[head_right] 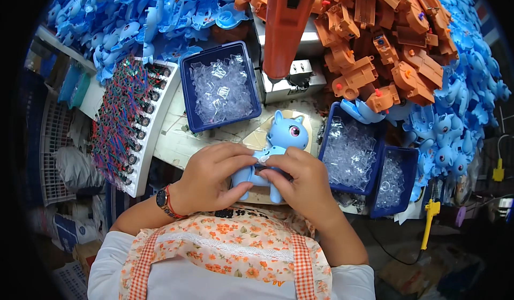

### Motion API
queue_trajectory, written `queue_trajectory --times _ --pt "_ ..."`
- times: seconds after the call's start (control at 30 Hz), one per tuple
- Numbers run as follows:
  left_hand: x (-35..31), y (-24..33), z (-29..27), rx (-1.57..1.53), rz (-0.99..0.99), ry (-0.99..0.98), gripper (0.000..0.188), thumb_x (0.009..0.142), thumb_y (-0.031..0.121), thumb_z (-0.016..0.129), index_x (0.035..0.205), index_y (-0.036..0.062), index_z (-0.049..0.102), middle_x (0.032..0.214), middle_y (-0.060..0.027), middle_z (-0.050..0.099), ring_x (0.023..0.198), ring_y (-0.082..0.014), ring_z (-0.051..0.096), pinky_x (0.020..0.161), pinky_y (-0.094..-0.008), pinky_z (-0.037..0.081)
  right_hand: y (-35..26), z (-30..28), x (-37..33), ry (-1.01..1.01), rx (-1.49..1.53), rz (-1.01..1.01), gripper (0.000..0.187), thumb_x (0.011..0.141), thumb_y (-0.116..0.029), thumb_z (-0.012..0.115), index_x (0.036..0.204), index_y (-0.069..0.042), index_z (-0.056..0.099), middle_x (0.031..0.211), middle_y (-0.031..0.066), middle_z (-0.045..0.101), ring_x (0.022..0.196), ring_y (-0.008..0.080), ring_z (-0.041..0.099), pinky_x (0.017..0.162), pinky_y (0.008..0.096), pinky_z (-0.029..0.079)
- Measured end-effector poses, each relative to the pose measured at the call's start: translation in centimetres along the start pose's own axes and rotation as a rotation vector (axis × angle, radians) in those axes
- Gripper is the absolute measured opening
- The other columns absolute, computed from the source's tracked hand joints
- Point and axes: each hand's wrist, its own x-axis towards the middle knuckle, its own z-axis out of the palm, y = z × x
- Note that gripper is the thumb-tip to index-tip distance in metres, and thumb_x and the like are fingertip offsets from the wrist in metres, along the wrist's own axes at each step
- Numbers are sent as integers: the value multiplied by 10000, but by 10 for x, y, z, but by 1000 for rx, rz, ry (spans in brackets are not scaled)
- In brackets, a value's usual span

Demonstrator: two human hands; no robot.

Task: The person is assembling and decorating small blue plastic toy ponies at a factory workbench using a handheld dispenser and small components.

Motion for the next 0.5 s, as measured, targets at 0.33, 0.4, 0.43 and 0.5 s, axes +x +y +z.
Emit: queue_trajectory --times 0.33,0.4,0.43,0.5 --pt "1 15 12 390 228 -56 418 724 172 709 1043 -94 655 1091 -242 634 964 -338 665 755 -367 551 -18 -1 -12 -80 -503 -200 134 761 -121 741 877 -68 698 639 71 518 569 267 543 491 402 402" --pt "-1 19 19 583 295 -68 366 795 186 627 984 -126 660 1076 -283 624 934 -363 655 743 -356 538 -23 3 -16 -72 -555 -206 130 762 -117 730 874 -64 690 644 71 522 573 269 547 494 402 405" --pt "-2 24 21 595 291 -60 366 795 186 627 984 -126 660 1076 -283 624 934 -363 655 743 -356 538 -26 5 -18 -67 -609 -202 127 763 -114 720 872 -60 682 649 71 525 576 271 551 497 403 409" --pt "-1 31 23 841 307 -148 366 818 186 576 980 -132 657 1067 -290 628 922 -371 652 732 -362 534 -25 3 -16 -97 -622 -229 147 759 -92 699 899 -56 676 658 78 530 594 275 563 503 407 416"
